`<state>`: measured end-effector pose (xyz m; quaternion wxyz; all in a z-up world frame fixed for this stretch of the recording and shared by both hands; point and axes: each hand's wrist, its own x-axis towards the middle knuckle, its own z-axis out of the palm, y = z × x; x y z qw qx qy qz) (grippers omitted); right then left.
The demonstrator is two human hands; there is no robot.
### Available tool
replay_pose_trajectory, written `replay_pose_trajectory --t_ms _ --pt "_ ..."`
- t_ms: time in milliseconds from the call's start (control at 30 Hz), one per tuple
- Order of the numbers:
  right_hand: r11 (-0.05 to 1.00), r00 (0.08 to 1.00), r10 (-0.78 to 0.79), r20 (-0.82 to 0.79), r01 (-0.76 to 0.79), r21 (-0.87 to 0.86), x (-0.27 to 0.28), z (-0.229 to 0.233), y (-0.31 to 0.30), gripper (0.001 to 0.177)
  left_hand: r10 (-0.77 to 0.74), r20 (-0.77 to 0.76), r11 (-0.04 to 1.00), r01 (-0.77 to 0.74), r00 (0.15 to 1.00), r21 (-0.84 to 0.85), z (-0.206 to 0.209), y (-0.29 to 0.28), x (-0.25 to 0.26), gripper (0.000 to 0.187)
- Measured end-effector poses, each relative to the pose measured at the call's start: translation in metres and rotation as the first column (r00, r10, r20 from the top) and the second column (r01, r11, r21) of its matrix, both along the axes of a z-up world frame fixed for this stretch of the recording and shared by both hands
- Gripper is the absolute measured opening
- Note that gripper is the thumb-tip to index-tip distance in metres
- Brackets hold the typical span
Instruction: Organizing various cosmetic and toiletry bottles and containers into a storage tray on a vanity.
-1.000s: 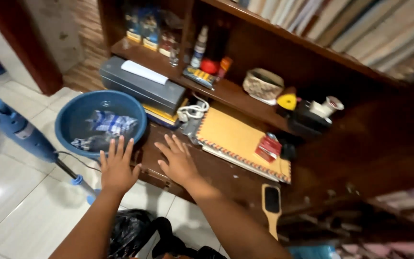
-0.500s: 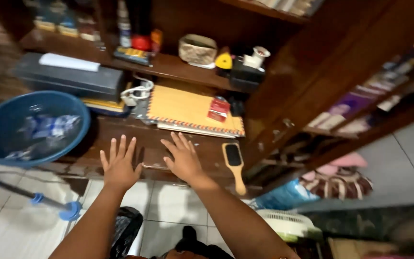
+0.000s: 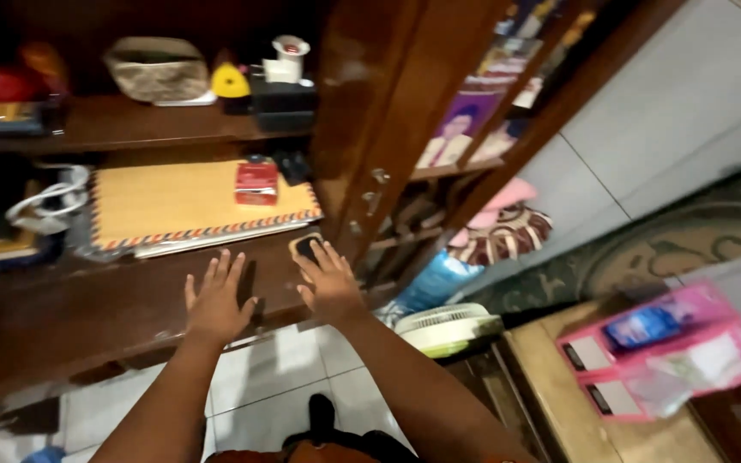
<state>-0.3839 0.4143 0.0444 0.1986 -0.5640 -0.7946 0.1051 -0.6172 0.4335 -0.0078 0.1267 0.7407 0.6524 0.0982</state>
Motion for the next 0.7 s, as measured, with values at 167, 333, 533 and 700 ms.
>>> replay_pose_trajectory --t_ms 167,333,533,700 --pt "0.993 0.997 -0.055 0.049 0.05 0.107 0.045 -0.038 0.009 0.064 -0.106 0.025 0.994 0.107 0.994 -0.027 -0.005 0.017 0.044 0.094" --pt "0.974 0.988 0.015 0.157 -0.05 0.221 0.075 -0.063 0.014 0.064 -0.127 0.053 0.977 0.134 0.99 -0.163 0.003 0.026 0.078 0.095" --pt "0.991 0.992 -0.12 -0.032 0.121 0.052 0.08 -0.07 0.007 0.072 -0.185 -0.006 0.977 0.183 0.983 -0.107 -0.014 0.027 0.098 0.098" --pt "0.996 0.978 -0.092 -0.187 0.09 -0.022 0.075 -0.072 0.001 0.073 -0.229 -0.001 0.961 0.225 0.974 -0.161 -0.027 0.028 0.104 0.096"
